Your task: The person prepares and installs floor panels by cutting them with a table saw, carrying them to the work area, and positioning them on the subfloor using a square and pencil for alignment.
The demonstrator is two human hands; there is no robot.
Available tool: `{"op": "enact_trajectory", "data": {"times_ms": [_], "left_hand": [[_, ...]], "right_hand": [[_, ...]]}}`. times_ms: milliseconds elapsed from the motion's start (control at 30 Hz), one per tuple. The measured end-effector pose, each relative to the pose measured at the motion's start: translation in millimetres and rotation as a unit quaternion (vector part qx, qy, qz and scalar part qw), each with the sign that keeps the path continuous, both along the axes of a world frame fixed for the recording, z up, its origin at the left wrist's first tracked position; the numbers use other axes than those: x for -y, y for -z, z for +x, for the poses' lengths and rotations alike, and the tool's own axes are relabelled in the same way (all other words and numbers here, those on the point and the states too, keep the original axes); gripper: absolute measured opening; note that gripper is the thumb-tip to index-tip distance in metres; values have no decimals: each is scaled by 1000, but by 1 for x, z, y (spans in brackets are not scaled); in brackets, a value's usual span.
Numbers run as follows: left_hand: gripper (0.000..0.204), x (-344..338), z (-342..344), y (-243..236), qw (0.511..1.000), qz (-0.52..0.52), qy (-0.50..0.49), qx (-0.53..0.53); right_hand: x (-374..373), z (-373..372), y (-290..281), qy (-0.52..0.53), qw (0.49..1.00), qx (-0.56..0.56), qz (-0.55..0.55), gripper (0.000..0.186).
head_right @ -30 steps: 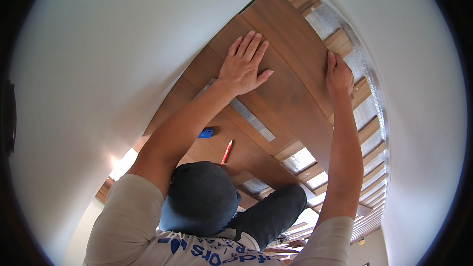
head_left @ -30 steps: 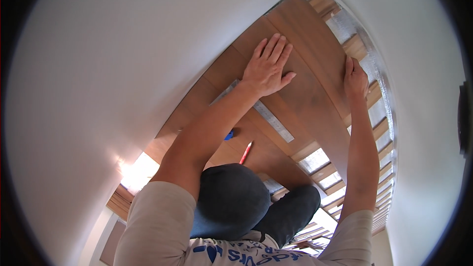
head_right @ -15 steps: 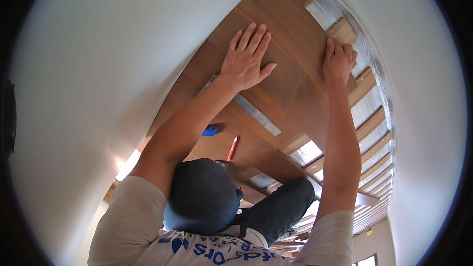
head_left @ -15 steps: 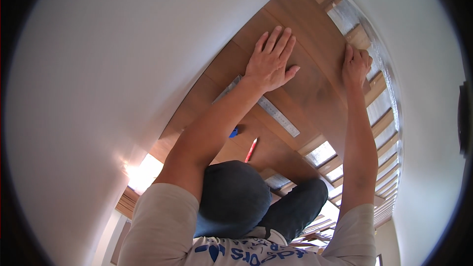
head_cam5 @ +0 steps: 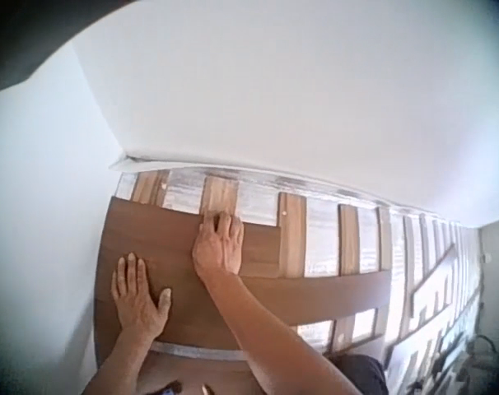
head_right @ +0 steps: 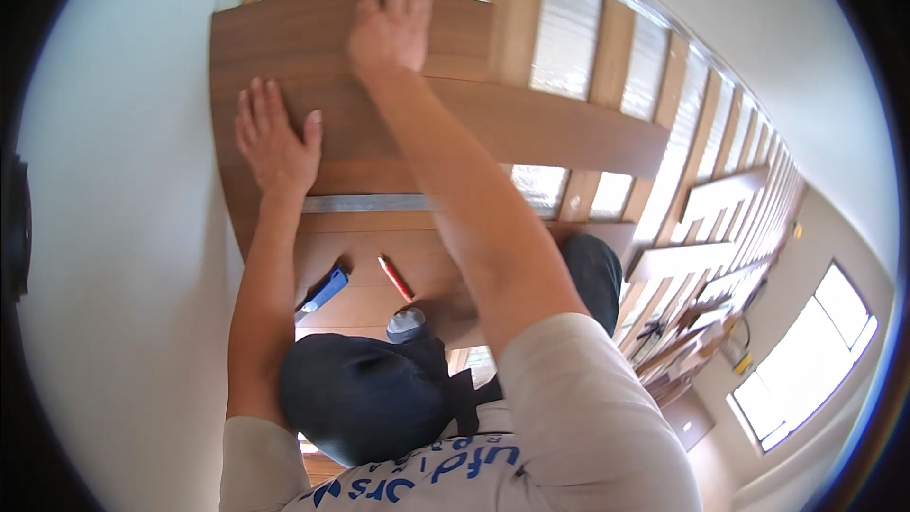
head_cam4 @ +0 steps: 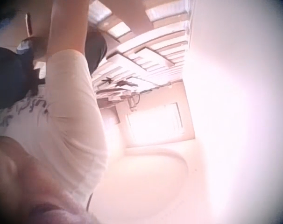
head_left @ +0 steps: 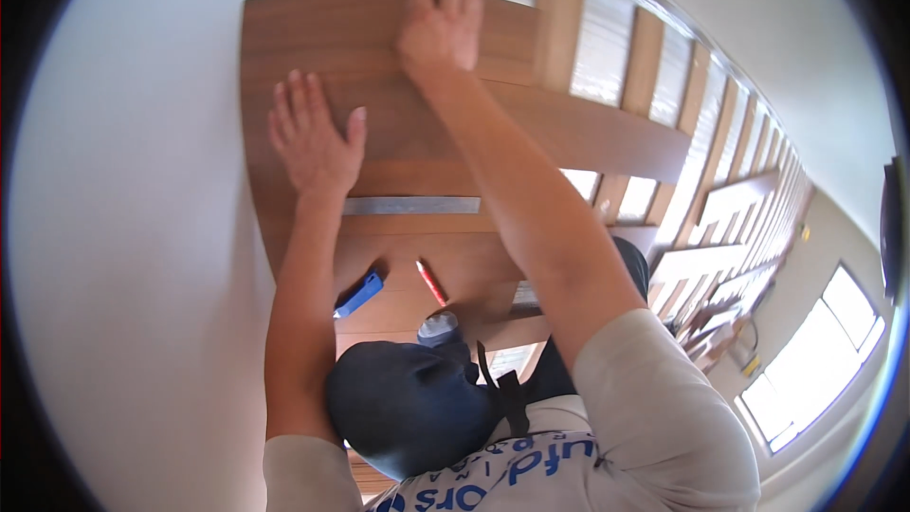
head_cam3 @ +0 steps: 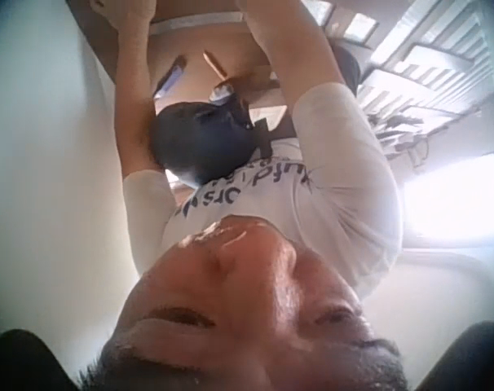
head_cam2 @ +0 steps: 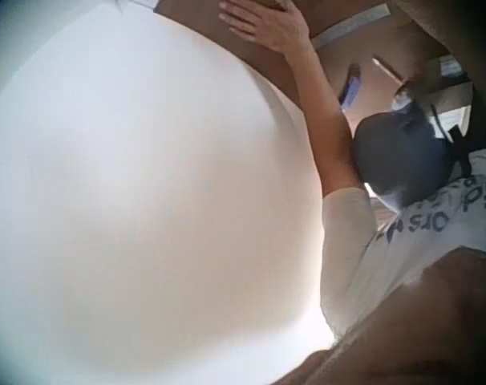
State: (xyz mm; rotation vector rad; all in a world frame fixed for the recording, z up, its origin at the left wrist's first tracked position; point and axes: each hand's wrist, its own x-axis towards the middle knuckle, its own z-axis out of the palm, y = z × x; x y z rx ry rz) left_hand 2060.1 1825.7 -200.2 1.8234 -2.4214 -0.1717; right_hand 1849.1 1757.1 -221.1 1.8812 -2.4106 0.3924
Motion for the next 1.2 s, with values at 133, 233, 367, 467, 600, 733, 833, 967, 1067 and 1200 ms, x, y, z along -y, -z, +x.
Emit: {"op": "enact_trajectory", "data": {"times_ms": [133,233,367,467,600,733,833,967,1067,1200], "left_hand": [[78,-1,-1,1,999,-17,34,11],[76,-1,0,0,999,-33,39,10],[75,-1,1,2,998,-45,41,3],[75,0,0,2,998,-52,41,0],[75,1,0,3,998,-54,41,2],[74,0,1,2,997,-58,41,7],[74,1,1,2,997,-57,41,10],[78,1,4,5,998,-47,36,-2],[78,1,4,5,998,-46,34,-6],[79,0,3,3,999,-38,29,-5]], "right_hand": [[-2,-1,-3,39,995,73,-54,38],[0,5,-3,39,992,107,-53,40],[-2,5,-7,32,994,106,-22,42],[-1,5,-9,32,994,105,-18,42],[-1,2,-7,28,995,85,-35,42],[-2,1,-6,16,992,82,-93,38],[-3,-1,-6,1,990,95,-102,40],[0,-1,-5,11,995,94,-40,39],[0,2,-4,22,997,63,-46,35],[-2,0,-6,6,994,72,-78,37]]}}
